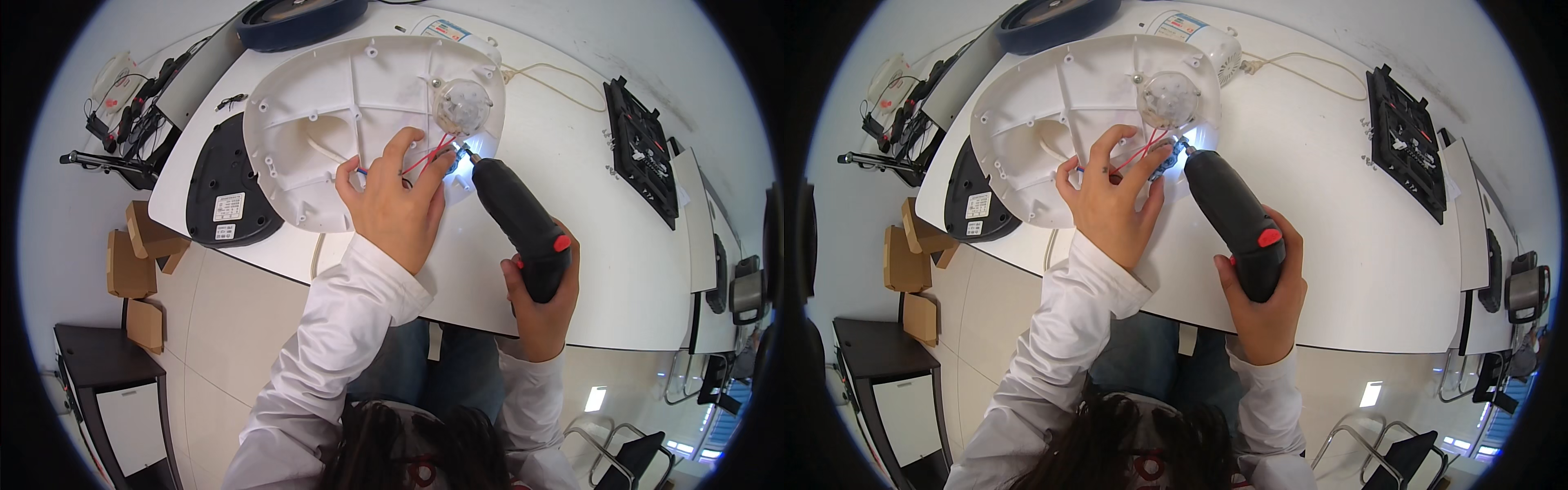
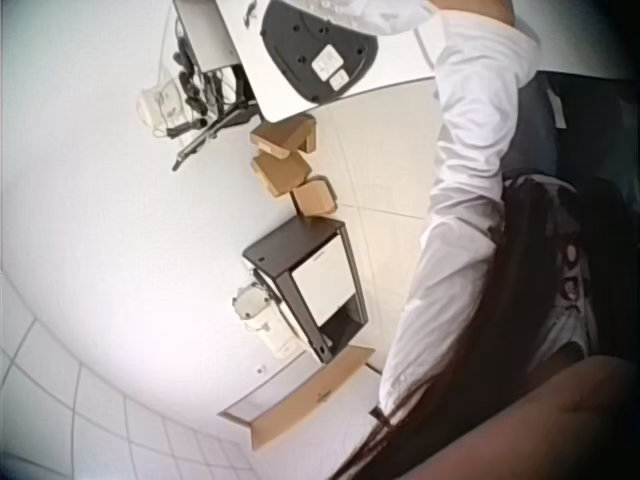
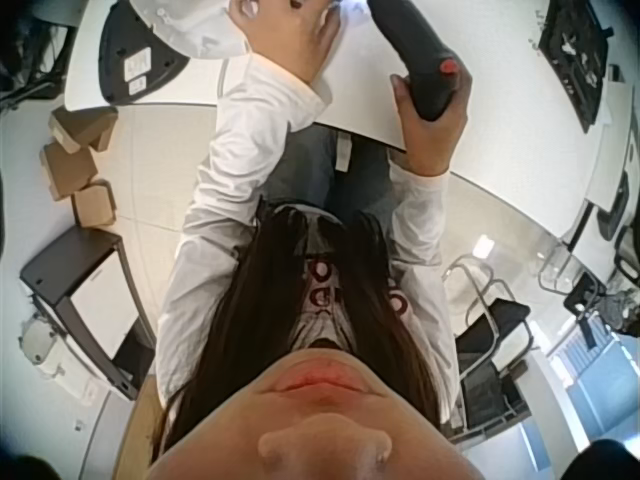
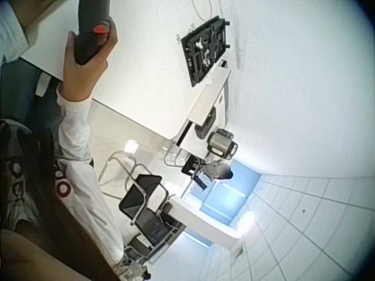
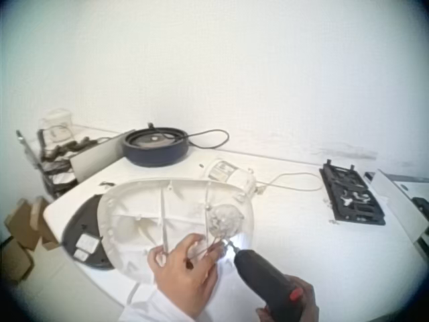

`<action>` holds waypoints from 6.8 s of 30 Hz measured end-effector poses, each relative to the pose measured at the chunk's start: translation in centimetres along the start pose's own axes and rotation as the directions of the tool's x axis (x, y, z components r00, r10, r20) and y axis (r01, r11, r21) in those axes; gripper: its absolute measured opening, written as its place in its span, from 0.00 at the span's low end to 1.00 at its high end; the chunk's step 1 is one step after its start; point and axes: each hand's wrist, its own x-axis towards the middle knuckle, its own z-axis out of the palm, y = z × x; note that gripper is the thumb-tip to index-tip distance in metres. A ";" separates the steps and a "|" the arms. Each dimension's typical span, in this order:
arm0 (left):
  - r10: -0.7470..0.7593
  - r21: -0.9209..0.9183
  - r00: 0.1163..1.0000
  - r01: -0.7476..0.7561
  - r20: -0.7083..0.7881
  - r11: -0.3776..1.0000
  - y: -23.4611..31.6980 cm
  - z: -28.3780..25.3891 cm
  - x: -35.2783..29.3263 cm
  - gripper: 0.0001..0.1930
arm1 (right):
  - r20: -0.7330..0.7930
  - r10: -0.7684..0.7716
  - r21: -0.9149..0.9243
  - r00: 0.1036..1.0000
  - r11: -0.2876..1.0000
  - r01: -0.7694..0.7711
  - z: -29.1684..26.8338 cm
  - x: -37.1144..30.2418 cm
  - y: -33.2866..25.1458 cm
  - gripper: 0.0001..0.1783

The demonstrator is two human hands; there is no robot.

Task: The person assembles an electronic device by connecting wires and securing components inside a white plastic housing. They use a cordless screwdriver to tighten screws and organize the internal wiring.

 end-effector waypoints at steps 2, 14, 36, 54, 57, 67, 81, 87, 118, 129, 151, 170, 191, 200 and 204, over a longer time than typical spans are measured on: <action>0.000 0.003 1.000 0.000 -0.002 1.000 0.0 0.0 0.0 0.22 | 0.002 -0.006 -0.006 1.000 1.000 0.006 0.0 0.0 0.0 0.34; -0.021 -0.002 1.000 0.021 -0.010 1.000 0.2 0.0 0.1 0.21 | 0.014 0.022 0.085 1.000 0.996 -0.023 -0.1 -0.2 0.2 0.34; -0.010 -0.020 1.000 0.010 -0.018 1.000 0.2 0.0 0.1 0.23 | 0.080 0.160 0.358 0.984 0.916 -0.178 -0.2 -0.1 0.0 0.24; -0.023 -0.022 1.000 0.023 0.002 1.000 0.2 -0.1 0.0 0.22 | -0.018 0.149 0.358 0.989 0.924 -0.133 -3.9 -0.6 0.5 0.24; -0.026 -0.019 1.000 0.026 0.003 0.999 0.2 -0.2 0.1 0.22 | -0.094 0.084 0.229 0.992 0.972 -0.061 -6.6 0.0 1.4 0.24; -0.018 -0.025 1.000 0.018 0.008 1.000 0.3 -0.2 0.1 0.22 | 0.027 -0.246 -0.771 0.969 0.612 0.177 -10.5 0.4 3.6 0.39; 0.026 -0.012 1.000 -0.026 0.002 1.000 -0.3 0.0 -0.1 0.21 | 0.176 -0.498 -0.714 0.849 0.530 0.458 -3.9 0.0 0.0 0.31; 0.025 -0.019 1.000 -0.026 -0.017 0.999 -0.6 0.2 -0.1 0.22 | 0.227 -0.474 -0.469 0.851 0.713 0.522 2.7 3.4 0.2 0.15; 0.034 0.029 0.996 -0.032 -0.079 0.999 -0.9 1.0 -0.1 0.19 | 0.391 -0.501 -0.524 0.772 0.569 0.634 6.7 4.9 3.1 0.10; 0.053 0.040 0.995 -0.049 -0.082 0.998 -0.9 1.0 0.1 0.17 | 0.376 -0.477 -0.486 0.794 0.628 0.608 5.0 5.1 2.8 0.06; 0.031 0.024 0.996 -0.029 -0.086 0.999 -0.7 0.9 0.0 0.17 | 0.132 -0.477 -0.367 0.869 0.791 0.490 3.6 6.7 1.4 0.16; 0.056 0.031 0.998 -0.055 -0.031 0.998 -0.8 0.5 -0.1 0.21 | 0.133 -0.487 -0.236 0.863 0.830 0.505 4.9 6.9 2.2 0.22; 0.058 0.113 0.998 -0.057 -0.008 0.992 -0.7 0.5 -0.2 0.20 | -0.119 -0.335 -0.227 0.934 0.926 0.303 -12.4 9.4 -0.4 0.14; 0.047 0.115 0.999 -0.047 0.003 0.992 0.0 0.7 -0.2 0.19 | -0.701 -0.255 -0.358 0.666 0.934 -0.019 -24.7 16.0 17.9 0.11; 0.061 0.130 0.997 -0.056 -0.036 0.990 -0.2 0.5 0.0 0.20 | -0.649 -0.129 -0.350 0.750 0.926 -0.143 -24.2 17.6 17.8 0.10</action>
